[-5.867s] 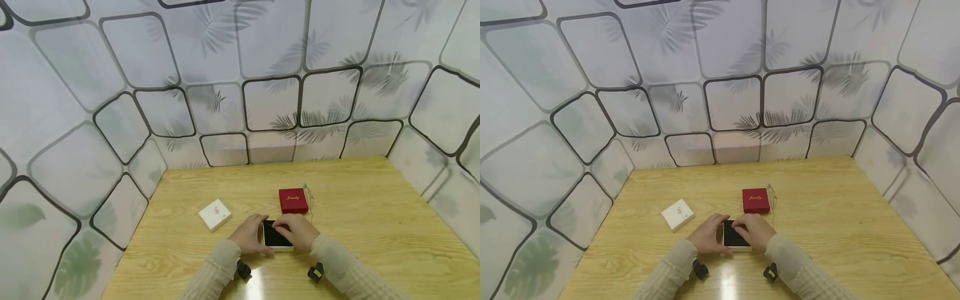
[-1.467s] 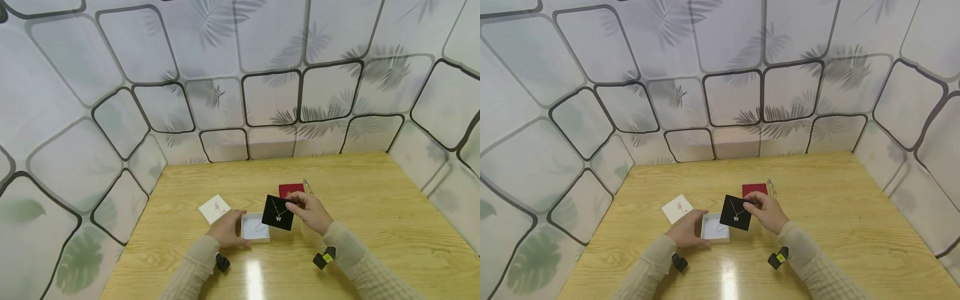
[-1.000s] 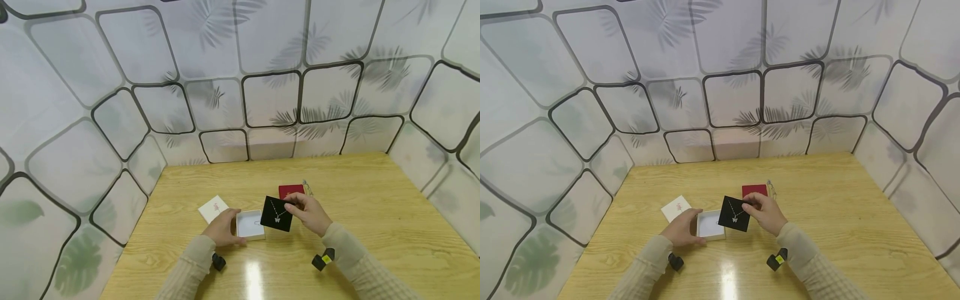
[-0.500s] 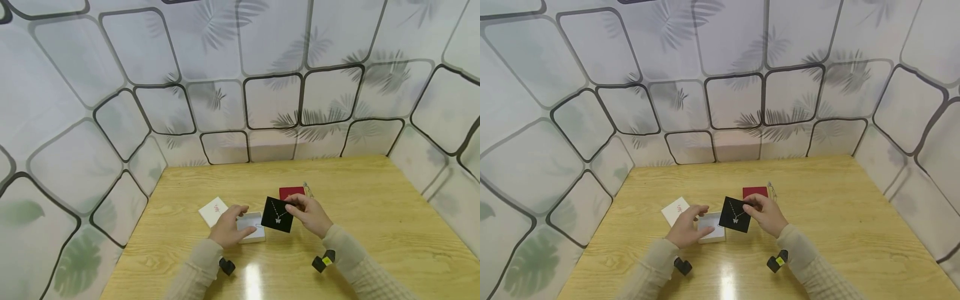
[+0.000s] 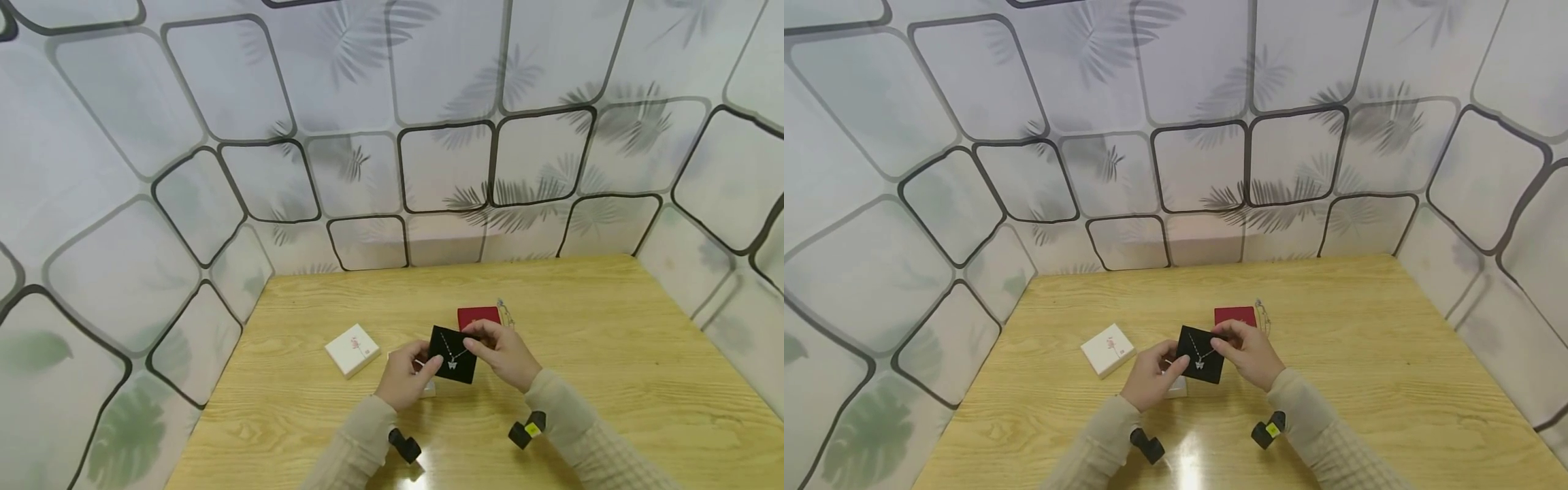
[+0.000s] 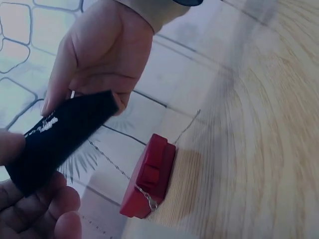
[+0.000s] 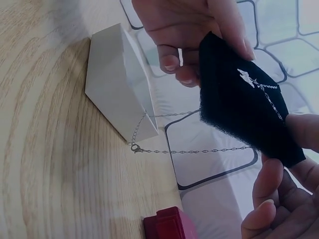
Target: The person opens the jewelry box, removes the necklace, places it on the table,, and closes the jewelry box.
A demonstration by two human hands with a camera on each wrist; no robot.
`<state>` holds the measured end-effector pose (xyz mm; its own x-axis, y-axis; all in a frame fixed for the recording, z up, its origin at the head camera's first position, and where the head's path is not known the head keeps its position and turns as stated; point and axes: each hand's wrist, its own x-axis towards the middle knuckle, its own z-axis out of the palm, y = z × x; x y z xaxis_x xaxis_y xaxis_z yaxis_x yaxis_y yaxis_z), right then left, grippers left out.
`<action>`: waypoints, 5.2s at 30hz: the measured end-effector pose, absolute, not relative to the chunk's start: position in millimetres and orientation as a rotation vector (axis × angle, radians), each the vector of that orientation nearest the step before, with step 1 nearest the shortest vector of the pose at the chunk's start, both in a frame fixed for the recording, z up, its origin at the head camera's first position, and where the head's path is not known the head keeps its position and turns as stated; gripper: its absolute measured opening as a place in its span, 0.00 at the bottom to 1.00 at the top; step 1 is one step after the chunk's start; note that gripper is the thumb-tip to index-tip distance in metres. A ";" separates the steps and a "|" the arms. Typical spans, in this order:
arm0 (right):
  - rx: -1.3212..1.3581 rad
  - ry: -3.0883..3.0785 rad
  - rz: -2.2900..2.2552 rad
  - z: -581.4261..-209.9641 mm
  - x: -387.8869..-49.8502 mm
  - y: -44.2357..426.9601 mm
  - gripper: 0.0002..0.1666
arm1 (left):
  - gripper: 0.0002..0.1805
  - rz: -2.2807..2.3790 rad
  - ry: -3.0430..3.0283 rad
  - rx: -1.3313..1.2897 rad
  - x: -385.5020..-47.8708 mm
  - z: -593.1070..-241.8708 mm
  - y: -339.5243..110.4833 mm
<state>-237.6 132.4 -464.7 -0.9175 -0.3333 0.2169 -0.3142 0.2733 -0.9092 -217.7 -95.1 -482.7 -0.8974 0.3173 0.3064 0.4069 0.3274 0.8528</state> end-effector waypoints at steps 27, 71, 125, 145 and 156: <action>-0.678 2.655 -1.731 -471.3 -242.1 133.7 0.11 | 0.08 -1.811 -2.420 -0.475 -209.9 -445.1 -82.0; -1.519 3.245 -1.048 -481.9 -242.9 112.5 0.07 | 0.11 -2.023 -2.312 -0.440 -216.4 -454.6 -81.8; -1.160 3.289 -1.334 -451.6 -258.1 134.0 0.12 | 0.10 -1.956 -2.325 -0.464 -213.1 -450.1 -82.9; -1.174 3.286 -1.259 -446.5 -263.1 139.1 0.10 | 0.11 -1.925 -2.319 -0.484 -212.4 -447.0 -85.9; -1.212 3.309 -1.260 -444.4 -267.7 143.1 0.11 | 0.11 -1.954 -2.266 -0.539 -213.3 -448.1 -87.5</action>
